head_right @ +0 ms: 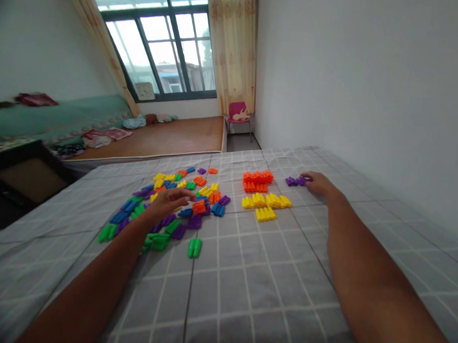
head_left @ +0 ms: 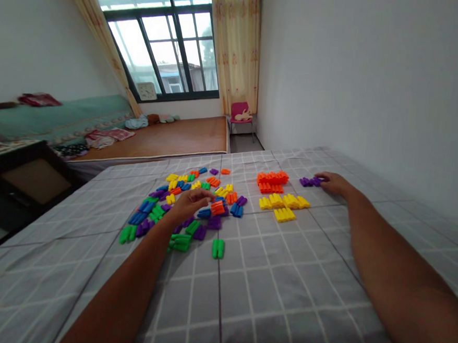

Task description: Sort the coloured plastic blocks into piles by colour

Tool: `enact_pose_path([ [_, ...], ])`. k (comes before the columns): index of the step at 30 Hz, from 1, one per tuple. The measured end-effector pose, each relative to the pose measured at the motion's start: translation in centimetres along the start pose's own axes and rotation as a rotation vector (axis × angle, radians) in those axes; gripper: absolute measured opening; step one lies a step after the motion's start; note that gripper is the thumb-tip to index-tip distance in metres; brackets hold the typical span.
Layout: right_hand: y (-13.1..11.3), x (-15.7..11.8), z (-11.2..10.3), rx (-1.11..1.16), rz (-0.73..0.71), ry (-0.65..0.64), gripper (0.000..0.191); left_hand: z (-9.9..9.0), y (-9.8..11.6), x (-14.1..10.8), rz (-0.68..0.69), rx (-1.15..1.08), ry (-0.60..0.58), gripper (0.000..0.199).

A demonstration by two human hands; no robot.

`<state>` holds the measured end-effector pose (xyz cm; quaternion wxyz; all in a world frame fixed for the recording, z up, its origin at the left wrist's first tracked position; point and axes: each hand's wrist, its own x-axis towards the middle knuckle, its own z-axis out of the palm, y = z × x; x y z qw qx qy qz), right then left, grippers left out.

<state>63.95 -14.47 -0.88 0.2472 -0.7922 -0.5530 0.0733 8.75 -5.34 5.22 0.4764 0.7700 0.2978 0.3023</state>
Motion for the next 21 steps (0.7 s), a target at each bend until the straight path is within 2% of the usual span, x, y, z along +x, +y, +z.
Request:
enact_pose_path([
  [3, 1.0, 0.2, 0.1, -0.004, -0.011, -0.016, 0.044, -2.2, -0.2, -0.1, 0.008, 0.035, 0.111, 0.035],
  [6, 1.9, 1.2, -0.3, -0.040, 0.011, -0.052, 0.040, -5.4, -1.0, -0.5, 0.024, 0.084, 0.314, 0.032],
  [7, 1.8, 1.6, -0.6, -0.078, 0.035, -0.019, 0.038, -6.5, -1.4, -0.7, 0.018, 0.127, 0.380, 0.030],
  [9, 0.5, 2.2, -1.2, -0.172, 0.027, 0.154, 0.036, -8.1, -2.6, -1.1, -0.032, 0.273, 0.443, 0.026],
  [11, -2.5, 2.1, -1.6, -0.228, -0.089, 0.375, 0.033, -8.5, -3.8, -1.2, -0.106, 0.455, 0.398, 0.025],
  [13, -6.7, 1.3, -1.6, -0.222, -0.266, 0.485, 0.033, -7.6, -4.8, -1.0, -0.136, 0.608, 0.321, 0.029],
  [17, -15.7, -1.7, 0.4, -0.169, -0.610, 0.380, 0.030, -3.8, -5.5, -0.1, -0.066, 0.744, 0.136, 0.041],
  [19, -19.0, -3.2, 1.8, -0.128, -0.755, 0.262, 0.030, -2.6, -5.2, 0.1, -0.018, 0.728, 0.003, 0.040],
  [21, -21.2, -4.7, 3.1, -0.078, -0.855, 0.154, 0.029, -2.4, -4.7, 0.0, 0.015, 0.737, -0.051, 0.040],
])
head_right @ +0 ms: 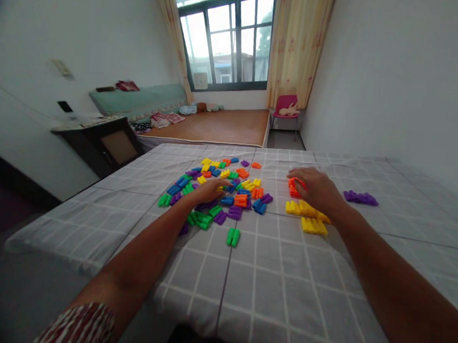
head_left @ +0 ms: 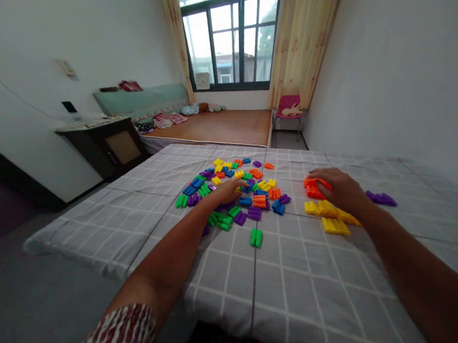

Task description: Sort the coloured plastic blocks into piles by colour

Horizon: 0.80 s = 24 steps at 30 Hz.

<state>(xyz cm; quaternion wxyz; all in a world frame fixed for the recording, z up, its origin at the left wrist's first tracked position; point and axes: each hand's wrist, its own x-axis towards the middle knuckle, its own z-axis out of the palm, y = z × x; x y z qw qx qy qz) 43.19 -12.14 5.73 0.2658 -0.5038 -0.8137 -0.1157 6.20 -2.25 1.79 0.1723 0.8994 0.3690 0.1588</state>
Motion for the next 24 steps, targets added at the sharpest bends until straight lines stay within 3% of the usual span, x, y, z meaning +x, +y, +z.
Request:
enact_pose_path([
  [5, -3.3, 0.0, 1.1, 0.127, -0.096, -0.091, 0.029, -2.0, 0.4, -0.8, -0.064, 0.181, 0.171, 0.038],
  [8, -3.7, -0.1, 1.1, 0.168, -0.089, -0.103, 0.029, -2.2, 2.3, -0.9, 0.068, 0.030, 0.038, 0.025],
  [11, -3.8, -0.2, 0.9, 0.180, -0.059, -0.103, 0.028, -0.9, 5.2, -0.8, 0.247, -0.097, -0.160, 0.036],
  [13, -3.8, -0.3, 0.8, 0.173, -0.052, -0.118, 0.028, 0.4, 6.6, -0.7, 0.270, -0.031, -0.138, 0.048],
  [15, -3.8, -0.4, 0.9, 0.168, -0.050, -0.133, 0.027, 1.4, 7.1, -0.6, 0.195, 0.081, -0.058, 0.045],
  [19, -4.4, -0.5, 2.0, 0.178, -0.052, -0.144, 0.029, 1.5, 4.9, -0.4, 0.001, 0.182, 0.113, 0.028],
  [24, -6.0, -0.6, 4.0, 0.235, -0.170, -0.228, 0.034, -1.7, 1.7, -0.7, -0.125, 0.153, 0.240, 0.021],
])
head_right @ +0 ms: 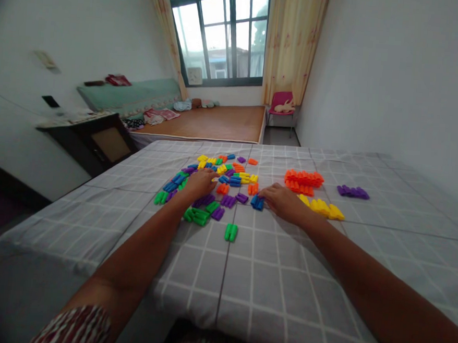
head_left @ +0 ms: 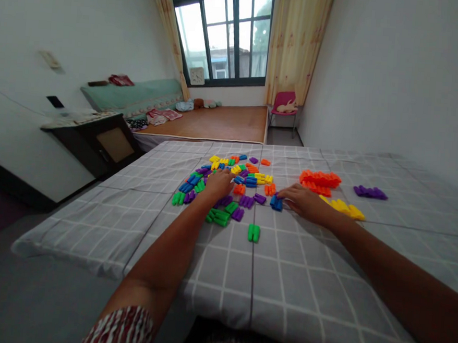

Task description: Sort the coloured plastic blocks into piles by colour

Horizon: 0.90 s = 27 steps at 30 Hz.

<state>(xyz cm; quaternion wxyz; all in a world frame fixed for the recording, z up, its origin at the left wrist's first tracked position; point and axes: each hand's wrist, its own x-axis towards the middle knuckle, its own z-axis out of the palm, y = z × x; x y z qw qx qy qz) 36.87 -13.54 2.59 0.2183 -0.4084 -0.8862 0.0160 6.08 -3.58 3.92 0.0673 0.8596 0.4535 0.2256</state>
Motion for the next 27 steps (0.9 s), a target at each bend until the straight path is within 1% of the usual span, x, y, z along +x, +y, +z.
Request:
enact_pose_path([
  [2, -0.4, 0.1, 0.6, 0.009, -0.025, -0.026, 0.035, -1.1, -0.1, 0.1, 0.045, -0.068, -0.087, 0.025],
  [5, -0.7, 0.1, 0.9, 0.033, -0.025, -0.043, 0.035, -1.5, 1.3, -0.2, 0.195, -0.180, -0.281, 0.025],
  [7, -0.8, 0.0, 0.8, 0.043, -0.013, -0.046, 0.034, -1.0, 2.6, -0.5, 0.274, -0.128, -0.348, 0.027],
  [10, -0.8, -0.2, 0.6, 0.046, 0.003, -0.048, 0.033, -0.1, 3.7, -0.8, 0.309, 0.002, -0.387, 0.034],
  [12, -1.0, -0.3, 0.4, 0.051, 0.005, -0.040, 0.032, 0.2, 3.8, -0.8, 0.291, 0.002, -0.361, 0.033],
  [14, -1.3, -0.2, 0.2, 0.058, 0.013, -0.016, 0.030, 0.2, 3.8, -0.6, 0.240, -0.073, -0.286, 0.026],
  [15, -1.5, -0.1, 0.1, 0.064, 0.022, 0.007, 0.029, 0.3, 3.9, -0.4, 0.206, -0.144, -0.248, 0.024],
  [17, -2.0, 0.2, 0.0, 0.102, 0.057, 0.066, 0.029, 0.6, 4.4, -0.2, 0.142, -0.372, -0.209, 0.024],
  [20, -2.9, 0.7, -0.1, 0.213, 0.115, 0.148, 0.037, 1.6, 5.8, -0.2, 0.033, -0.815, -0.252, 0.028],
  [22, -3.5, 1.0, 0.0, 0.260, 0.126, 0.196, 0.044, 2.3, 7.0, -0.3, -0.054, -1.032, -0.259, 0.032],
  [24, -4.0, 1.2, 0.2, 0.261, 0.120, 0.237, 0.050, 2.7, 7.9, -0.5, -0.091, -1.140, -0.231, 0.037],
  [27, -4.5, 1.5, 0.4, 0.239, 0.126, 0.271, 0.050, 2.7, 8.7, -0.6, -0.091, -1.181, -0.205, 0.041],
])
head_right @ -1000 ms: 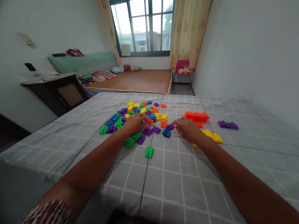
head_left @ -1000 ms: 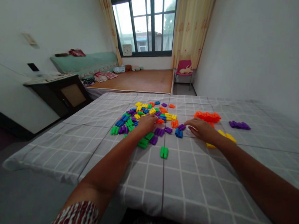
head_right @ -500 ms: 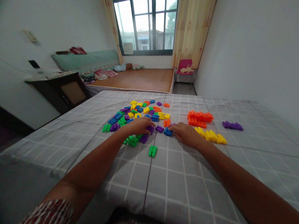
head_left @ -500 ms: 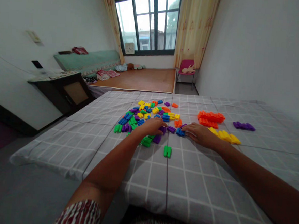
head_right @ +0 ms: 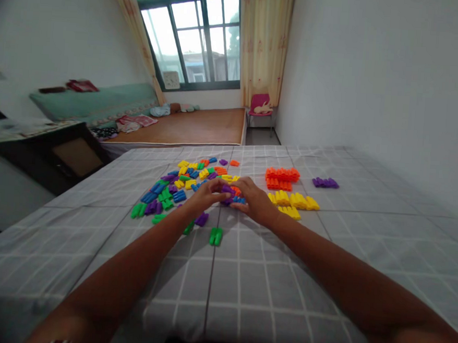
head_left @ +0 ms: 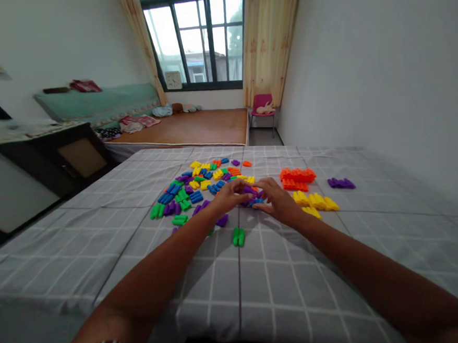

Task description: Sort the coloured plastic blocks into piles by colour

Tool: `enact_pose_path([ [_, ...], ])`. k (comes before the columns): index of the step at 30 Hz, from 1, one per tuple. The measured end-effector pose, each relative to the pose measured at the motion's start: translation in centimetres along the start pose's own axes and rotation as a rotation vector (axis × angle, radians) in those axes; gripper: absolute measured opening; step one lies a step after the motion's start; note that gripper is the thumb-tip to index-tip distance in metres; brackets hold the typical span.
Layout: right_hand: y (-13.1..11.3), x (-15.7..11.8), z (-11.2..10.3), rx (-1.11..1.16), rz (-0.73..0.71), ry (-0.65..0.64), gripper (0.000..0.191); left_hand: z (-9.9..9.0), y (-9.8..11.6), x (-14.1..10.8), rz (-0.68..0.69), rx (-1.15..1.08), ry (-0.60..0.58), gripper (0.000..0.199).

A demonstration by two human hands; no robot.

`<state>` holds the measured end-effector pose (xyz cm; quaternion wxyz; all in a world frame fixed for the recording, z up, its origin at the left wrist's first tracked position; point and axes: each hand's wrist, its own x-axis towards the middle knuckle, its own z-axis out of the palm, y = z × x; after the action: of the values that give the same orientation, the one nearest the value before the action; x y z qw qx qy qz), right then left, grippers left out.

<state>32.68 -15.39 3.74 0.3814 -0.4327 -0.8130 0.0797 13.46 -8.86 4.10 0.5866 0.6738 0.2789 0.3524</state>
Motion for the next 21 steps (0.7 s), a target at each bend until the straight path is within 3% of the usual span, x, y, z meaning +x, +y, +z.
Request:
enact_pose_path([
  [4, -0.2, 0.3, -0.1, -0.010, 0.005, 0.071, 0.036, 0.2, 0.5, -0.1, -0.069, -0.114, 0.047, 0.040],
  [8, -0.8, 0.6, 0.0, -0.025, -0.071, 0.064, 0.035, 0.8, 0.8, -0.1, -0.130, -0.291, 0.138, 0.042],
  [12, -1.0, 0.9, 0.5, -0.056, -0.073, 0.084, 0.037, 1.5, 0.7, -0.3, -0.147, -0.339, 0.107, 0.040],
  [14, -0.2, 1.4, -0.5, -0.087, -0.077, 0.082, 0.038, 1.5, 0.7, -0.4, -0.143, -0.315, 0.070, 0.038],
  [17, 3.0, 1.8, -5.0, -0.193, 0.006, 0.099, 0.043, 0.8, 1.2, -0.6, -0.162, -0.242, 0.020, 0.040],
  [21, 11.1, -1.4, -14.3, -0.335, 0.453, 0.249, 0.042, -0.7, 2.0, -0.7, -0.175, -0.136, 0.057, 0.041],
])
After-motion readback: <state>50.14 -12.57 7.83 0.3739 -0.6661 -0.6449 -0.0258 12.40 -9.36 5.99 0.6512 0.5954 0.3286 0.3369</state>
